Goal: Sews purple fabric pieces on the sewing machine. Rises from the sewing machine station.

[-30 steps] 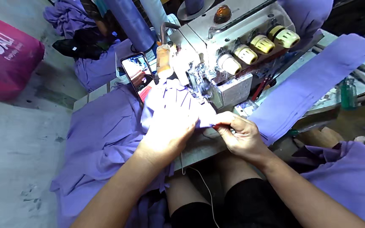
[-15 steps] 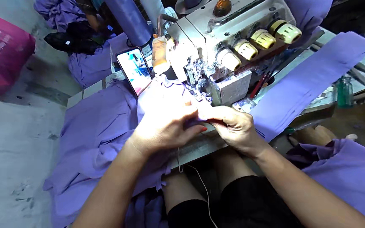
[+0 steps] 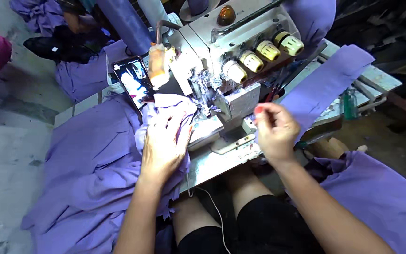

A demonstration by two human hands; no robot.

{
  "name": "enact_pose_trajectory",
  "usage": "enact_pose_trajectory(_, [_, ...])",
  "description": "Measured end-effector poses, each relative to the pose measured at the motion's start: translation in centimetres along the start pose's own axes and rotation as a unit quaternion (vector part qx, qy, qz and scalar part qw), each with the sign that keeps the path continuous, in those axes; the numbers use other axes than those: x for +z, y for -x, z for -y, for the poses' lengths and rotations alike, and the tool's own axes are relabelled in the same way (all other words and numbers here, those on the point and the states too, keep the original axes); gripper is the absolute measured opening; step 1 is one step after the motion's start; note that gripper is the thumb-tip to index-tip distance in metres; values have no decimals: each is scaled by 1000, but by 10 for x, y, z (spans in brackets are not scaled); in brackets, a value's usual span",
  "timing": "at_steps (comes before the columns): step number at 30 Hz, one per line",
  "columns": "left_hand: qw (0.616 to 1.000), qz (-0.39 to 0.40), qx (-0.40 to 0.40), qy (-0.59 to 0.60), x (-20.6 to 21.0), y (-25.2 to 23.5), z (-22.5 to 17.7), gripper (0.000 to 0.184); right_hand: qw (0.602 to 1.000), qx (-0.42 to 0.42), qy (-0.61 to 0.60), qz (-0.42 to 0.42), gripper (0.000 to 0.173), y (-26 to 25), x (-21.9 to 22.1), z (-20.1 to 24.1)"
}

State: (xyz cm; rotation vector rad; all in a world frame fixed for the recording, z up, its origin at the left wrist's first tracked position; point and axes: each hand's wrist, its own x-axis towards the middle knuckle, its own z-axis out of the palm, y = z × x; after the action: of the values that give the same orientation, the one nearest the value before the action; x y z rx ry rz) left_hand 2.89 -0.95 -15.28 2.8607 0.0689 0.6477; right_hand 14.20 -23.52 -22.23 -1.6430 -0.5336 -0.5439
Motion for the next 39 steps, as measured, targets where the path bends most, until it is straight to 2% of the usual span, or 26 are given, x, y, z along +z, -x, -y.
enact_pose_trajectory(2, [998, -64, -24, -3, 6, 19, -15, 39, 995, 82, 21, -53, 28, -17, -11, -17])
enact_pose_trajectory(4, [993, -106, -57, -5, 10, 36, -35, 36, 987, 138, 55, -68, 34, -29, -16, -25])
enact_pose_trajectory(8, [983, -139, -120, 22, 20, 59, -66, 38, 975, 153, 164, 9, 52, -40, -12, -20])
enact_pose_trajectory(11, [978, -153, -135, 32, 28, 71, -72, 38, 965, 146, 216, 8, 60, -45, -6, -22])
enact_pose_trajectory(15, [972, -177, -137, 66, 31, 71, -70, 35, 959, 166, 228, 26, 53, -46, -10, -10])
enact_pose_trajectory(18, [967, -193, -140, 90, 32, 71, -69, 32, 956, 241, 161, 42, 44, -32, -24, 10])
enact_pose_trajectory(19, [965, -198, -141, 98, 32, 72, -69, 32, 960, 238, 136, 56, 41, -23, -28, 17])
enact_pose_trajectory(21, [961, -206, -142, 118, 32, 72, -68, 31, 976, 157, 112, 104, 38, -5, -32, 32])
enact_pose_trajectory(23, [956, -213, -144, 138, 32, 72, -68, 31, 974, 74, 120, 179, 39, 4, -29, 50])
enact_pose_trajectory(25, [952, -219, -143, 159, 32, 72, -68, 33, 956, -18, 172, 237, 43, 6, -21, 67])
enact_pose_trajectory(27, [948, -226, -144, 173, 32, 72, -68, 31, 925, -115, 251, 263, 39, 4, -9, 79])
enact_pose_trajectory(29, [944, -233, -148, 180, 31, 72, -68, 30, 888, -167, 314, 291, 36, -1, 1, 87])
enact_pose_trajectory(31, [942, -236, -150, 187, 30, 72, -68, 29, 861, -185, 346, 324, 34, -7, 9, 96])
enact_pose_trajectory(35, [940, -240, -145, 194, 30, 72, -67, 26, 825, -164, 372, 393, 34, -16, 22, 112])
enact_pose_trajectory(37, [939, -244, -143, 194, 29, 71, -67, 25, 820, -161, 368, 407, 35, -16, 28, 110])
enact_pose_trajectory(39, [935, -253, -141, 206, 28, 71, -65, 22, 842, -168, 335, 388, 34, -13, 29, 102])
